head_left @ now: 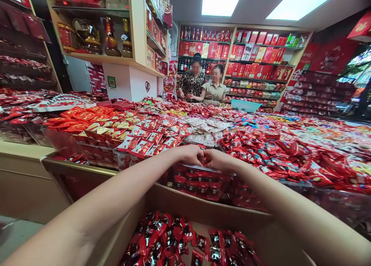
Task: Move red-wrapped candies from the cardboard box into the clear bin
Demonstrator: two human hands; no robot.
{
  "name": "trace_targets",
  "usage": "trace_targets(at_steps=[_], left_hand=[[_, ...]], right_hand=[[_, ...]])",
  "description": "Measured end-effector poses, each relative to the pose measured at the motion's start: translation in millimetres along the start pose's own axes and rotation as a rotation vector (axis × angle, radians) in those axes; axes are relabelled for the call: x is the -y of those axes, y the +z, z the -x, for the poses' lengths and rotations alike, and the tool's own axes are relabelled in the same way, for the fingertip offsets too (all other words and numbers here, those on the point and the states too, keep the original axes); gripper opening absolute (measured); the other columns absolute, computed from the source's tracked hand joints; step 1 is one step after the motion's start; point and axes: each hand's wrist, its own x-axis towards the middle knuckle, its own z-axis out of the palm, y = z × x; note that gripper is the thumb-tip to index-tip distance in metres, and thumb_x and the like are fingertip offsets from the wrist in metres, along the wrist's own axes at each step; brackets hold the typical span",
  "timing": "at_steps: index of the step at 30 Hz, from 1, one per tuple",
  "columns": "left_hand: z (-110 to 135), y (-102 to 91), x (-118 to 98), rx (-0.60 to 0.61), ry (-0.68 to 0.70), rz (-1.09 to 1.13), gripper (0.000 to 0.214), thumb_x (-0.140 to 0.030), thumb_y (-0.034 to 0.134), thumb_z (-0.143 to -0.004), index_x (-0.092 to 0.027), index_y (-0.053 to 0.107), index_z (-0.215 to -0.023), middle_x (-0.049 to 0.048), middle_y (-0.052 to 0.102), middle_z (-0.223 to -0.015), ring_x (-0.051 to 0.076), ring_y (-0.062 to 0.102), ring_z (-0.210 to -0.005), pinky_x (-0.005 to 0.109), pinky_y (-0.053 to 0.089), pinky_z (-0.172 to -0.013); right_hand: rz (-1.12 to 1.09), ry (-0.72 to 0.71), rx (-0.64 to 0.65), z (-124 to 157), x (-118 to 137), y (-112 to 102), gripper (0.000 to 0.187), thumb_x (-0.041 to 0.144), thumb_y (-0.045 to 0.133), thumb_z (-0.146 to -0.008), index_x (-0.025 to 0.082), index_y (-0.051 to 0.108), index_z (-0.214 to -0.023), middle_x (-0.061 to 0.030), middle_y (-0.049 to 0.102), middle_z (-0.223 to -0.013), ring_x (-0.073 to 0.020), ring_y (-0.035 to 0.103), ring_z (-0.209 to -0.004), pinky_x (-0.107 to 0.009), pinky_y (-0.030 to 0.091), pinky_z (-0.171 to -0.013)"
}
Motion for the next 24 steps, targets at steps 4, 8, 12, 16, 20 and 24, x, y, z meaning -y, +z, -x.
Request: trace_targets(at_steps=[4, 8, 12, 16, 20, 24], left_hand=[[0.5, -2.7, -1.6, 0.011, -0.006, -0.041, 0.012, -0.023, 0.056, -0.058, -0.017, 0.061, -0.067, -0.0032, 0.054, -0.056, 0.010, 0.044, -0.053, 0.021, 0.031, -0.049], [-0.8, -3.4, -0.8, 0.035, -0.020, -0.073, 0.011, -0.020, 0.056, -0.056, -0.018, 0.061, -0.065, -0.0030, 0.054, -0.056, 0.010, 0.043, -0.051, 0.021, 0.031, -0.048], [-3.2, -1.5, 4.1, 0.046, -0.040, -0.096, 0.014, -0.021, 0.056, -0.055, -0.017, 0.061, -0.068, -0.0014, 0.056, -0.059, 0.011, 0.046, -0.053, 0.022, 0.032, -0.048], [-1.3, -1.5, 7.8, 0.041, -0.055, -0.108, 0.021, -0.027, 0.055, -0.058, -0.017, 0.062, -0.075, 0.0003, 0.060, -0.066, 0.012, 0.048, -0.056, 0.022, 0.034, -0.050], [1.2, -3.1, 5.8, 0.045, -0.065, -0.119, 0.026, -0.032, 0.052, -0.062, -0.018, 0.063, -0.080, 0.0018, 0.063, -0.073, 0.013, 0.051, -0.059, 0.021, 0.035, -0.049], [0.7, -5.7, 0.9, 0.077, -0.066, -0.136, 0.025, -0.030, 0.053, -0.060, -0.017, 0.064, -0.079, 0.0024, 0.063, -0.072, 0.013, 0.052, -0.060, 0.020, 0.035, -0.048]], right_hand=[[0.033, -0.045, 0.024, -2.5, -2.3, 1.5, 0.033, 0.016, 0.057, -0.057, 0.016, 0.058, -0.090, -0.0019, 0.064, -0.073, -0.0164, 0.055, -0.065, -0.023, 0.040, -0.053], [0.056, -0.083, 0.056, -6.1, 1.7, 2.6, 0.026, 0.013, 0.055, -0.056, 0.015, 0.060, -0.082, -0.0013, 0.064, -0.073, -0.0156, 0.055, -0.067, -0.021, 0.040, -0.055], [0.081, -0.058, 0.089, -5.7, 10.9, -0.3, 0.022, 0.008, 0.053, -0.054, 0.015, 0.061, -0.073, -0.0008, 0.063, -0.070, -0.0150, 0.054, -0.066, -0.021, 0.039, -0.055], [0.081, 0.027, 0.144, 0.9, 15.5, -11.7, 0.021, 0.013, 0.054, -0.055, 0.017, 0.060, -0.074, -0.0005, 0.061, -0.066, -0.0134, 0.053, -0.057, -0.021, 0.039, -0.047], [0.073, 0.118, 0.240, 6.0, 11.4, -21.1, 0.019, 0.017, 0.055, -0.055, 0.019, 0.060, -0.074, -0.0005, 0.060, -0.062, -0.0125, 0.052, -0.048, -0.021, 0.038, -0.039], [0.085, 0.144, 0.267, 5.4, 6.6, -21.3, 0.016, 0.013, 0.056, -0.053, 0.018, 0.059, -0.068, 0.0008, 0.058, -0.057, -0.0114, 0.051, -0.046, -0.019, 0.038, -0.038]])
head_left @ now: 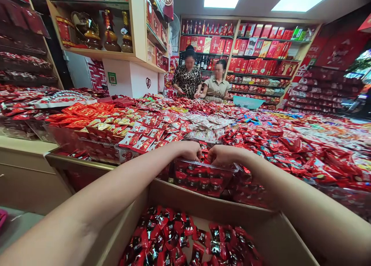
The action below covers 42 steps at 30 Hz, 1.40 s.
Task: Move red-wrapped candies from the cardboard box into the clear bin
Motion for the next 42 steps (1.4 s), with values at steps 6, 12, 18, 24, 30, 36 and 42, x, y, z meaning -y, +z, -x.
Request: trace_targets(at_steps=[6, 12, 18, 24, 30, 36, 42], left_hand=[[1.4, -4.3, -4.9, -0.018, 0.045, -0.027, 0.027, -0.028, 0.054, -0.059, -0.020, 0.062, -0.084, -0.0012, 0.062, -0.075, 0.012, 0.051, -0.062, 0.019, 0.035, -0.049], [1.9, -1.0, -7.3, -0.048, 0.029, -0.064, 0.019, -0.022, 0.051, -0.060, -0.017, 0.062, -0.075, -0.0010, 0.060, -0.065, 0.011, 0.048, -0.055, 0.020, 0.032, -0.047], [0.9, -2.7, -7.4, -0.018, -0.002, -0.050, 0.026, -0.025, 0.053, -0.061, -0.018, 0.063, -0.084, 0.0007, 0.064, -0.075, 0.012, 0.052, -0.060, 0.020, 0.036, -0.051], [0.3, -3.3, -6.0, 0.004, -0.001, -0.032, 0.026, -0.025, 0.055, -0.062, -0.017, 0.064, -0.085, 0.0011, 0.065, -0.077, 0.012, 0.054, -0.063, 0.019, 0.037, -0.054], [2.1, -4.1, -4.2, 0.025, 0.030, -0.017, 0.029, -0.024, 0.053, -0.064, -0.019, 0.062, -0.091, 0.0000, 0.065, -0.081, 0.011, 0.054, -0.065, 0.017, 0.037, -0.055], [-1.2, -0.6, -5.6, 0.001, 0.026, -0.065, 0.024, -0.026, 0.052, -0.064, -0.016, 0.064, -0.082, 0.0021, 0.064, -0.075, 0.013, 0.052, -0.063, 0.020, 0.035, -0.051], [-0.5, -2.2, -6.1, 0.019, 0.022, -0.067, 0.024, -0.028, 0.053, -0.063, -0.017, 0.063, -0.082, 0.0014, 0.063, -0.075, 0.012, 0.051, -0.062, 0.019, 0.034, -0.049]], right_hand=[[0.003, -0.052, -0.119, -3.2, 5.4, 5.2, 0.018, 0.012, 0.055, -0.056, 0.016, 0.056, -0.074, 0.0003, 0.060, -0.067, -0.0105, 0.054, -0.056, -0.016, 0.040, -0.046], [0.070, -0.074, -0.173, -3.5, 7.1, 8.4, 0.021, 0.011, 0.053, -0.056, 0.016, 0.057, -0.077, 0.0001, 0.060, -0.066, -0.0113, 0.053, -0.058, -0.018, 0.039, -0.047], [0.128, -0.041, -0.136, -3.0, 0.4, 8.7, 0.026, 0.013, 0.055, -0.055, 0.016, 0.059, -0.081, -0.0019, 0.063, -0.073, -0.0133, 0.055, -0.062, -0.018, 0.039, -0.048], [0.185, -0.051, -0.122, 0.7, 6.1, 9.0, 0.020, 0.014, 0.053, -0.056, 0.016, 0.061, -0.073, -0.0018, 0.063, -0.068, -0.0147, 0.054, -0.064, -0.019, 0.038, -0.049], [0.184, -0.035, -0.077, 2.9, 2.7, 4.4, 0.022, 0.019, 0.053, -0.060, 0.019, 0.063, -0.080, 0.0002, 0.064, -0.069, -0.0125, 0.054, -0.059, -0.019, 0.039, -0.049], [0.229, 0.000, -0.127, 2.5, 5.3, 5.1, 0.028, 0.015, 0.054, -0.056, 0.017, 0.062, -0.083, -0.0021, 0.064, -0.072, -0.0145, 0.056, -0.064, -0.019, 0.039, -0.050], [0.239, 0.045, -0.061, 4.5, 7.6, 0.8, 0.030, 0.011, 0.053, -0.053, 0.017, 0.064, -0.079, -0.0027, 0.065, -0.070, -0.0150, 0.057, -0.060, -0.020, 0.040, -0.046]])
